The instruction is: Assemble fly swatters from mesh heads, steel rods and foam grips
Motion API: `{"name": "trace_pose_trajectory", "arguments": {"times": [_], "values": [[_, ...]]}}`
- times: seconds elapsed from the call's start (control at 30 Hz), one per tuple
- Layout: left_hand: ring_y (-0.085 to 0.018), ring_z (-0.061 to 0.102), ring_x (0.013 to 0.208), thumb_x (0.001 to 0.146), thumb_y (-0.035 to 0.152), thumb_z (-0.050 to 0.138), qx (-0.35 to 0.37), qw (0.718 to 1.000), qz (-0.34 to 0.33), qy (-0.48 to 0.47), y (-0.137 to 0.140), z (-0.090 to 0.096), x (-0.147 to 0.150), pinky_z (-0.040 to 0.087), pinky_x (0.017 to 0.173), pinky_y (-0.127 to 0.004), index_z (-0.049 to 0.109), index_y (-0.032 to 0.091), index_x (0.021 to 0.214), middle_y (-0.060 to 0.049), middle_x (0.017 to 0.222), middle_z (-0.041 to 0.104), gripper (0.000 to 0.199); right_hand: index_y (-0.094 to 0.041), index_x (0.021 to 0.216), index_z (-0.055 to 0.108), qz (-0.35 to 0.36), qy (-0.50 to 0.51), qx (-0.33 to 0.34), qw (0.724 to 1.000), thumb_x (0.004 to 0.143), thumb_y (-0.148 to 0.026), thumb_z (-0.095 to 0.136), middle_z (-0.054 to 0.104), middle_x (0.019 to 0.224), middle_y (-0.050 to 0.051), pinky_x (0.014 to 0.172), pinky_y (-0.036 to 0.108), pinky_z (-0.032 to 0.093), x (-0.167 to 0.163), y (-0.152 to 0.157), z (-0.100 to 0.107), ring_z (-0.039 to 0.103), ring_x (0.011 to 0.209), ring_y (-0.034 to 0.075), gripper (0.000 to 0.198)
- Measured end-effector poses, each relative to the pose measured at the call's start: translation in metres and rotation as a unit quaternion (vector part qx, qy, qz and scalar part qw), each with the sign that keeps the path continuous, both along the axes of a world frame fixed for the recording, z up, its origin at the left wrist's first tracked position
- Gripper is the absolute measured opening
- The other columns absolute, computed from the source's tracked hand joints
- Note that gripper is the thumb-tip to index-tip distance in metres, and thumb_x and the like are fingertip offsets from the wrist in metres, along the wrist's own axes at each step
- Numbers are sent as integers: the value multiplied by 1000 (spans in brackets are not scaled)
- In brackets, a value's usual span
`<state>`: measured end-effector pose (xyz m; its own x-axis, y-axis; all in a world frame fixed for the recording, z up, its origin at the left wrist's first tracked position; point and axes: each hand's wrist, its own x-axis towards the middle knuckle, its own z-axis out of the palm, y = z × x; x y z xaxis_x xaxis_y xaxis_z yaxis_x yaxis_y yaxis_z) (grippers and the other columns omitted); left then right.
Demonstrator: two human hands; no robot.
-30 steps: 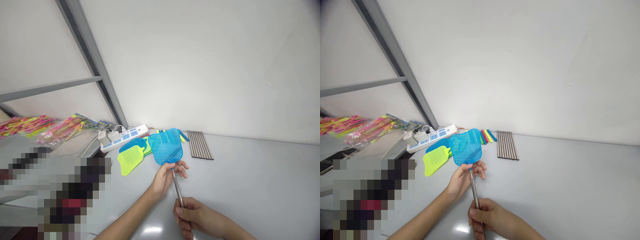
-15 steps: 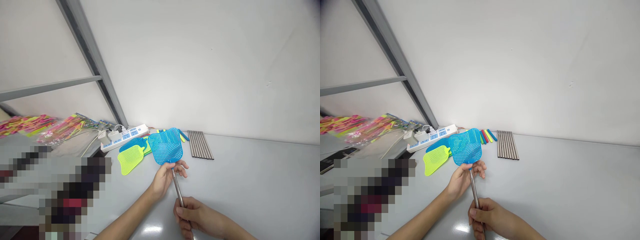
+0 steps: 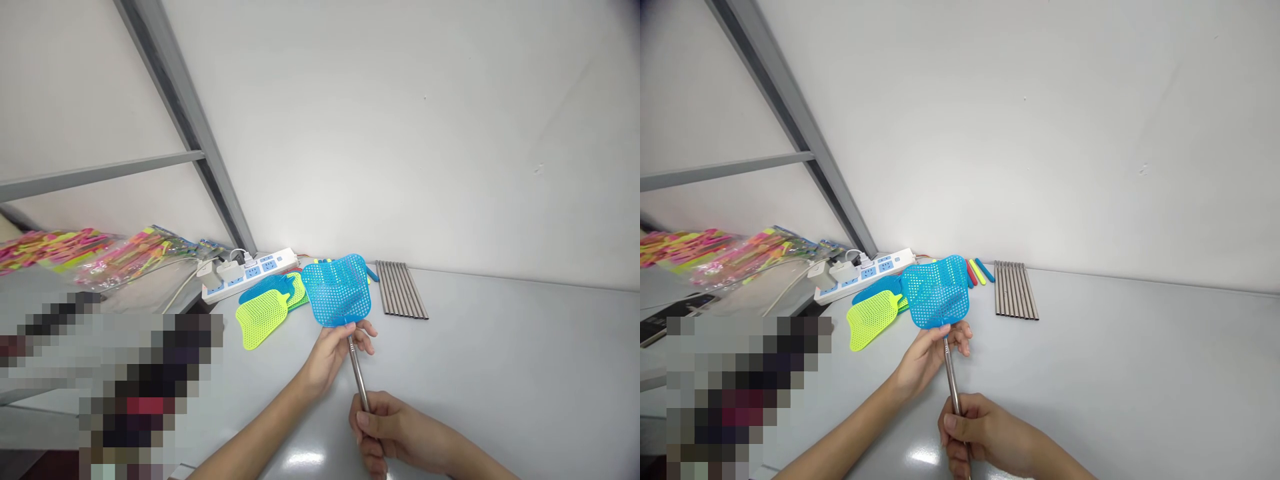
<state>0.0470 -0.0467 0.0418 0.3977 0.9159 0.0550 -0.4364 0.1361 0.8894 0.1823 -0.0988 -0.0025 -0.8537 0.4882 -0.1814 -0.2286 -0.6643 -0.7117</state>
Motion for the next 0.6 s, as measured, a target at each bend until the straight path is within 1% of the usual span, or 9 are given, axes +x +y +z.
{"name": "trace_pose_trajectory", "arguments": {"times": [0.1,0.2,0.33,0.6], "values": [[-13,50,62,80,23,38,0,1000,13,7,1,0,1,36,68,-30,57,13,75,-6,80,56,22,-13,74,44,-3,2,-7,1000,80,-26,46,39,53,-3,49,24,36,1,0,1,44,46,8,15],[-13,50,63,80,27,40,-3,999,22,27,0,0,1,36,68,-29,57,13,73,-7,78,56,24,-13,74,44,-1,4,-9,1000,81,-25,44,39,54,-3,50,25,36,1,0,2,44,46,8,13],[-12,50,61,78,30,44,-11,998,47,43,0,0,2,37,67,-28,56,14,75,-6,80,56,21,-13,75,44,0,1,-12,1000,82,-24,42,38,54,-3,50,25,36,1,1,3,43,46,8,13],[-11,49,62,74,27,51,4,990,131,44,0,-6,4,39,66,-26,55,14,74,-4,76,54,14,-13,77,46,-3,4,-18,1000,82,-25,40,37,53,-3,50,25,36,1,2,1,43,46,8,14]]}}
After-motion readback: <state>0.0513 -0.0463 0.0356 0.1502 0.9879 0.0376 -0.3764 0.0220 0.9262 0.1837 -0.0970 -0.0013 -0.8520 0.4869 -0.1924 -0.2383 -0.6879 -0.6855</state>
